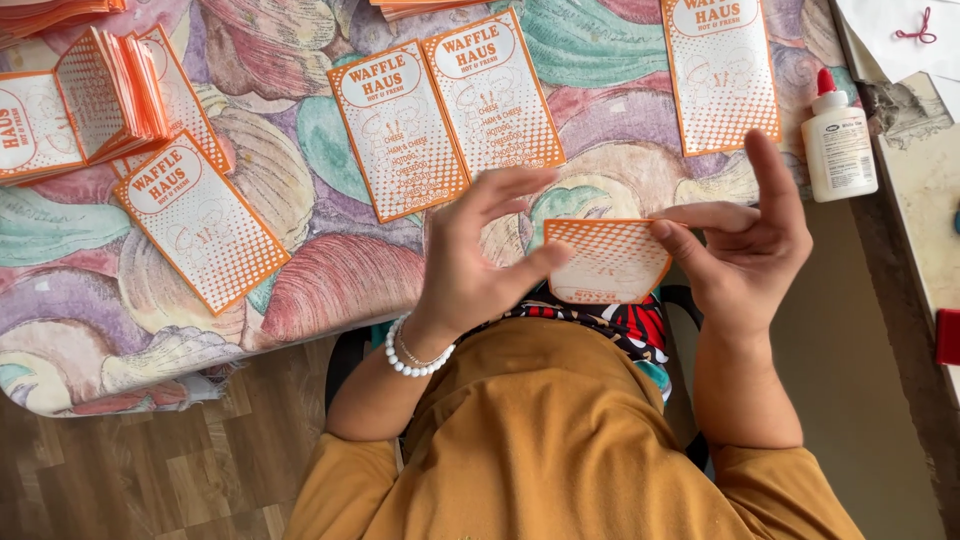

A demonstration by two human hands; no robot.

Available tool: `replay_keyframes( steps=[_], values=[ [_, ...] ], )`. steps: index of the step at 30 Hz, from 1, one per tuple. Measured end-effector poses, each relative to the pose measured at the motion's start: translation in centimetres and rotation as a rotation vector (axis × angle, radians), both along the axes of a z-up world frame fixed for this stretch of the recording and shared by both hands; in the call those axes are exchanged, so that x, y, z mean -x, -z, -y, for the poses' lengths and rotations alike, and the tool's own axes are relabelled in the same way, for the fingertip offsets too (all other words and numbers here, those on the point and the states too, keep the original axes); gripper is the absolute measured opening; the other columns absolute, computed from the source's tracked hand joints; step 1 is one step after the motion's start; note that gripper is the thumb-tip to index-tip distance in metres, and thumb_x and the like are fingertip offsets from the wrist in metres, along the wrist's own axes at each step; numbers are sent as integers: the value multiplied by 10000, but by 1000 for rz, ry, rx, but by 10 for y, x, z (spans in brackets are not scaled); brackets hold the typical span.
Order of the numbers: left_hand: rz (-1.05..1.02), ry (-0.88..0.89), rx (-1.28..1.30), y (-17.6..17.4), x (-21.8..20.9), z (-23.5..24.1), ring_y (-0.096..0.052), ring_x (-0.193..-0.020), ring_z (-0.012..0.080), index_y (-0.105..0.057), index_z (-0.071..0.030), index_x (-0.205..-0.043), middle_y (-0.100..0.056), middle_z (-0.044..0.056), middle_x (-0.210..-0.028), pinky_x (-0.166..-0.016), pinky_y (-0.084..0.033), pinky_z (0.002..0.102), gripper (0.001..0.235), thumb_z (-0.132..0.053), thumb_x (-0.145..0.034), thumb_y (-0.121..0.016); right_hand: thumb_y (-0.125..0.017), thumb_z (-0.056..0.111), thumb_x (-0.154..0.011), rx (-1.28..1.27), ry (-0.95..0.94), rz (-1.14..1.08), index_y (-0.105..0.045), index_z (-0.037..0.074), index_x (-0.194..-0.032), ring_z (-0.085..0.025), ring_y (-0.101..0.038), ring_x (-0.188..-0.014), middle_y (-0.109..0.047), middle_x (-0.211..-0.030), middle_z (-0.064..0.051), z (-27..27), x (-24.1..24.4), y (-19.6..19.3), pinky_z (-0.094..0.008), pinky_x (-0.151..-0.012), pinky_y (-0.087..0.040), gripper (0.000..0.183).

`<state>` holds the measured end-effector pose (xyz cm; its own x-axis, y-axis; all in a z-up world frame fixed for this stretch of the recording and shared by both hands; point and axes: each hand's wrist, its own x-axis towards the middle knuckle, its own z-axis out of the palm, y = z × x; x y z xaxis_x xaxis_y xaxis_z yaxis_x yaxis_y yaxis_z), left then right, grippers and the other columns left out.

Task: Assembling paper bags by applying glue to templates and folding them into shape

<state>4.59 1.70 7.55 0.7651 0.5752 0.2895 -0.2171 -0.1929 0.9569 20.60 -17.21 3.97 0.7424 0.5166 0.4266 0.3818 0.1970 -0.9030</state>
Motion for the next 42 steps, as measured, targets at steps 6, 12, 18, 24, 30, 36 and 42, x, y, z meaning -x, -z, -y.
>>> replay_keyframes(
  steps=[6, 12, 18, 24, 30, 36, 42],
  values=[
    [-46, 24, -435, 15, -31, 2, -572, -578, 84, -766, -108, -879, -738, -26, -730, -580, -447, 279, 157, -246, -946, -734, -780, -161, -893, -3, -103, -15, -288, -50, -1629, -286, -710, -861, -695, -1072, -309, -14, -4, -8, -329, -829, -602, 893],
    [-156, 65, -309, 18, -24, -4, -624, -628, 44, -761, -84, -887, -741, -14, -707, -608, -480, 250, 137, -214, -927, -752, -791, -131, -882, 82, -114, -74, -275, -53, -1641, -235, -701, -891, -706, -1015, -285, -19, -9, -16, -322, -886, -616, 921],
    [-307, 129, -202, 20, -14, -17, -454, -588, -48, -786, -93, -899, -770, -49, -698, -520, -389, 182, 156, -245, -920, -762, -787, -136, -870, 150, -151, -136, -292, -31, -1645, -192, -694, -891, -709, -955, -237, -25, -13, -21, -334, -825, -636, 925],
    [-403, 187, -176, 16, -6, -28, -250, -523, 21, -775, -127, -842, -355, -128, -497, -496, -228, 225, 127, -216, -931, -786, -793, -104, -868, 184, -215, -123, -313, -20, -1634, -157, -689, -905, -721, -973, -208, -32, -16, -28, -300, -841, -626, 908],
    [-253, 119, -146, 2, 1, -45, -788, -859, 113, -763, -72, -919, -807, 50, -908, -803, -638, 227, 50, -95, -947, -729, -786, -121, -880, 214, -178, -34, -306, -50, -1647, -213, -688, -925, -700, -1006, -253, -26, -32, -44, -319, -866, -606, 908],
    [-206, 151, -542, 12, -36, -5, -778, -975, 221, -711, -90, -1177, -784, 47, -1124, -818, -553, 346, 361, -364, -944, -710, -809, -43, -962, 263, -286, 349, -376, -64, -1588, -176, -714, -963, -757, -994, -152, -43, -21, -53, -333, -1036, -574, 761],
    [-59, -120, -276, 27, -38, 8, -409, -628, 71, -666, -81, -881, -480, -30, -649, -572, -341, 284, 274, -308, -1023, -610, -864, 141, -851, 205, -202, 476, -239, 25, -1669, -372, -609, -1379, -580, -1502, -329, -4, -50, -32, -439, -1160, -510, 1036]
  ],
)
